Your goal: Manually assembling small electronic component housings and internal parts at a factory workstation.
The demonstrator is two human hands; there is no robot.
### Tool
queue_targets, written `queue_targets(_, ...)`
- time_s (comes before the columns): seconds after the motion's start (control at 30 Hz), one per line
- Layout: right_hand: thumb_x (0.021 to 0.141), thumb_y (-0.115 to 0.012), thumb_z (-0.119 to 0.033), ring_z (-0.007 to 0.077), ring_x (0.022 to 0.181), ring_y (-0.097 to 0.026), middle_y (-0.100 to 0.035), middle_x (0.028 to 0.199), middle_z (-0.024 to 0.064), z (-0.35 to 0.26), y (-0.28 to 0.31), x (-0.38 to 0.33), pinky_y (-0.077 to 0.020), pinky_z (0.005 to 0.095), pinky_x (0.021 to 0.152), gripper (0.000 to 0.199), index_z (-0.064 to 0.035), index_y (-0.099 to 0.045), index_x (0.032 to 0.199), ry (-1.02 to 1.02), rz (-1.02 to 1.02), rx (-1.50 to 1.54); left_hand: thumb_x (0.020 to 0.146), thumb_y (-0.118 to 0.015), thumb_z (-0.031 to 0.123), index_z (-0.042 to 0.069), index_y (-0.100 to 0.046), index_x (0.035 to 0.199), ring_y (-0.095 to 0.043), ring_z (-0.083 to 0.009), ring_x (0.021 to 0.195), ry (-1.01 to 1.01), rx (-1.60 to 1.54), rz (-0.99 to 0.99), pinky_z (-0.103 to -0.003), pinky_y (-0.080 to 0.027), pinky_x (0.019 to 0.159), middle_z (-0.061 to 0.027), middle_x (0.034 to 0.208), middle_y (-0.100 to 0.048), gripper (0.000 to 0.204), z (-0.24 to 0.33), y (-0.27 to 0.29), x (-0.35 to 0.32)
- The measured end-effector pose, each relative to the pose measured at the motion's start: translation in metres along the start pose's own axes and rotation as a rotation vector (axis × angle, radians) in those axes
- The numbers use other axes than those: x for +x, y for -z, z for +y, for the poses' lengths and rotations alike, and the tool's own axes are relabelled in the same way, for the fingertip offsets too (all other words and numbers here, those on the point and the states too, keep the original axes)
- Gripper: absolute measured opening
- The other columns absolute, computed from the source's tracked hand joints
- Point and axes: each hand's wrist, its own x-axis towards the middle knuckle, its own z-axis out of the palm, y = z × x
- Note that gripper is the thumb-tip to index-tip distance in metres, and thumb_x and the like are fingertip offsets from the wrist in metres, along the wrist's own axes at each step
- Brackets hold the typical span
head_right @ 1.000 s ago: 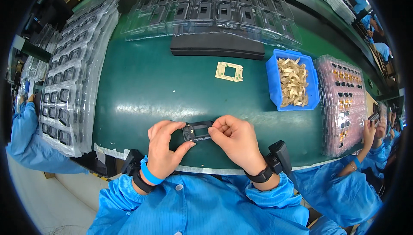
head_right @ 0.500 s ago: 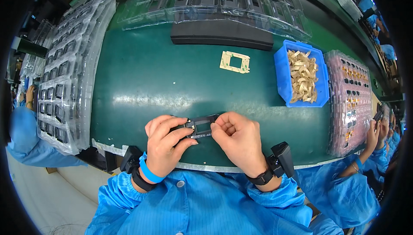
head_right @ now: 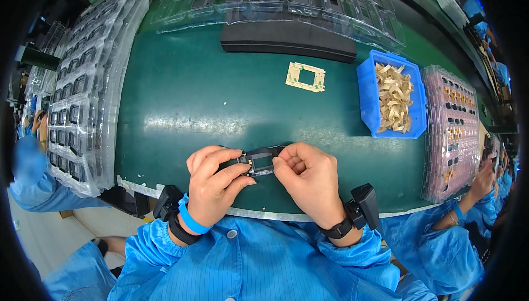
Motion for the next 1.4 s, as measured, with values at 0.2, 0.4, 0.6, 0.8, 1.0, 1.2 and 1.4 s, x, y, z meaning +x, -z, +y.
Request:
queue_targets(0.2, 0.08, -0.069, -0.004, 0.0045, 0.058, -0.058, -0.064, 0.067, 0.0037, 0.0021, -0.0003, 0.0004, -0.0466, 0.0199, 0.052, 0.008, 0.003, -0.065, 0.08, 0.007, 0.007, 0.019, 0.061, -0.082, 0.015, 0.008, -0.072, 0.087, -0.057, -0.0247, 0.099, -0.006, 0.007, 0.005, -0.038, -0.038, 0.087, -0.0042, 0.103, -0.065, 0.029, 0.0008, -0.0005, 0.0012)
queue_targets(0.4, 0.08, -0.069, -0.003, 0.0046, 0.059, -0.058, -0.064, 0.068, 0.0039, 0.0024, 0.0, 0.0001, -0.0469, 0.0198, 0.053, 0.008, 0.003, -0.065, 0.08, 0.007, 0.007, 0.033, 0.062, -0.082, 0.014, 0.008, -0.072, 0.087, -0.057, -0.0248, 0.098, -0.02, -0.003, 0.004, -0.038, -0.038, 0.087, -0.005, 0.103, -0.065, 0.027, 0.0006, -0.0005, 0.0012)
queue_targets(0.6, 0.08, -0.069, -0.003, 0.0048, 0.058, -0.058, -0.064, 0.068, 0.0038, 0.0026, -0.0009, -0.0002, -0.0471, 0.0198, 0.053, 0.007, 0.0027, -0.064, 0.08, 0.016, 0.013, 0.026, 0.065, -0.081, 0.014, 0.009, -0.071, 0.088, -0.056, -0.0238, 0.1, -0.043, -0.016, 0.007, -0.038, -0.034, 0.087, -0.0055, 0.106, -0.064, 0.026, -0.0017, -0.0026, -0.0014)
queue_targets(0.8, 0.079, -0.07, -0.003, 0.0056, 0.058, -0.059, -0.064, 0.068, 0.004, 0.0023, -0.0017, -0.001, -0.0474, 0.0202, 0.053, 0.008, 0.0024, -0.064, 0.079, 0.049, 0.023, -0.01, 0.065, -0.081, 0.015, 0.009, -0.071, 0.089, -0.056, -0.0237, 0.099, -0.083, 0.019, 0.011, -0.038, -0.033, 0.086, -0.0058, 0.106, -0.064, 0.026, -0.0004, -0.0019, -0.0009)
queue_targets(1.0, 0.08, -0.069, -0.004, 0.0062, 0.058, -0.059, -0.063, 0.068, 0.0039, -0.0002, -0.0018, -0.0013, -0.0475, 0.0206, 0.053, 0.008, 0.0022, -0.064, 0.079, 0.053, 0.029, -0.014, 0.065, -0.081, 0.015, 0.007, -0.071, 0.095, -0.057, -0.0247, 0.097, -0.044, 0.034, -0.011, -0.039, -0.036, 0.087, -0.0065, 0.105, -0.065, 0.033, 0.0014, -0.0016, 0.0)
queue_targets(1.2, 0.08, -0.069, -0.004, 0.0068, 0.058, -0.059, -0.063, 0.068, 0.0045, -0.0019, -0.0015, -0.0006, -0.0475, 0.0214, 0.053, 0.008, 0.0027, -0.064, 0.079, 0.056, 0.023, -0.025, 0.067, -0.079, 0.015, 0.007, -0.071, 0.099, -0.055, -0.0245, 0.098, -0.054, 0.082, -0.035, -0.039, -0.035, 0.088, -0.0064, 0.106, -0.063, 0.035, 0.0043, -0.0009, 0.0014)
queue_targets(1.4, 0.08, -0.068, -0.004, 0.0081, 0.058, -0.059, -0.064, 0.069, 0.0058, -0.0004, -0.002, -0.0011, -0.0477, 0.0223, 0.053, 0.009, 0.0029, -0.064, 0.08, 0.069, 0.026, -0.035, 0.067, -0.079, 0.015, 0.008, -0.071, 0.101, -0.055, -0.025, 0.098, -0.067, 0.127, -0.043, -0.039, -0.034, 0.088, -0.0057, 0.105, -0.063, 0.036, 0.005, -0.0021, 0.0012)
